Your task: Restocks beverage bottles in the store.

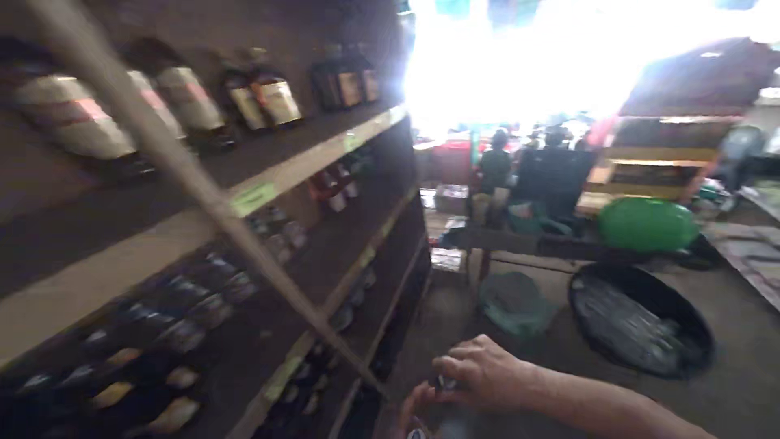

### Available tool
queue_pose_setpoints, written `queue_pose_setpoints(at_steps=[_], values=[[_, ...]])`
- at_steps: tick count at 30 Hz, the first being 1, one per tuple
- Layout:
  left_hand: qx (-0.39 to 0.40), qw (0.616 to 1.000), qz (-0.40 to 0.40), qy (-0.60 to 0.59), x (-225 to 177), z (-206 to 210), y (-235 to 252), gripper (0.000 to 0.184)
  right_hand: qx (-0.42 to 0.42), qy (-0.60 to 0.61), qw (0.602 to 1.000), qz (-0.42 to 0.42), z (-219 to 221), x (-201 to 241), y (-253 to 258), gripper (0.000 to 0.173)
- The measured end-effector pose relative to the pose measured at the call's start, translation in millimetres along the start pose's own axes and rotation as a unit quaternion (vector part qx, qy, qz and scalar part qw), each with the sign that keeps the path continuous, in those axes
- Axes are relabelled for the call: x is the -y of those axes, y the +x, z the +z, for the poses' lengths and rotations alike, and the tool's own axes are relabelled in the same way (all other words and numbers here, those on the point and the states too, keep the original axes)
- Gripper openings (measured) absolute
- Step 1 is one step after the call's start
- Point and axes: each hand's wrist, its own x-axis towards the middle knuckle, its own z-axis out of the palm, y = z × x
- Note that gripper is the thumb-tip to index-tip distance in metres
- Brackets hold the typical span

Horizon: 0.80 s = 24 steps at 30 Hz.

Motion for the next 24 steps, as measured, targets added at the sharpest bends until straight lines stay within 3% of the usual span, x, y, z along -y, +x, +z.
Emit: queue_pose_setpoints(at_steps=[2, 5, 9, 13, 17, 20, 24], values=[[0.073, 0.997, -0.004, -0.018, -13.9, 57.0, 2.2, 0.063, 0.003, -0.012, 0.999, 0.039, -14.6, -10.2, -71.5, 0.030], [0.194, 0.979, 0.034, -0.046, -35.1, 146.1, 2.6, 0.066, -0.066, -0.049, 0.993, 0.080, -31.6, -16.1, -172.4, 0.028], [0.325, 0.938, 0.057, -0.109, -54.9, 262.3, -2.0, 0.044, -0.151, -0.112, 0.969, 0.161, -52.0, -31.4, -285.7, 0.024], [0.419, 0.893, 0.041, -0.161, -69.3, 373.1, -6.7, 0.025, -0.217, -0.234, 0.923, 0.215, -71.6, -50.7, -384.5, 0.036], [0.493, 0.837, 0.055, -0.230, -76.0, 480.3, -6.5, 0.023, -0.259, -0.302, 0.886, 0.238, -99.4, -78.4, -480.5, 0.037], [0.510, 0.818, 0.016, -0.265, -81.6, 560.6, 1.0, 0.025, -0.324, -0.334, 0.837, 0.289, -141.2, -91.1, -556.5, 0.034], [0.561, 0.789, 0.008, -0.249, -91.9, 671.8, 18.0, 0.026, -0.365, -0.362, 0.713, 0.478, -215.3, -133.1, -667.3, 0.025]])
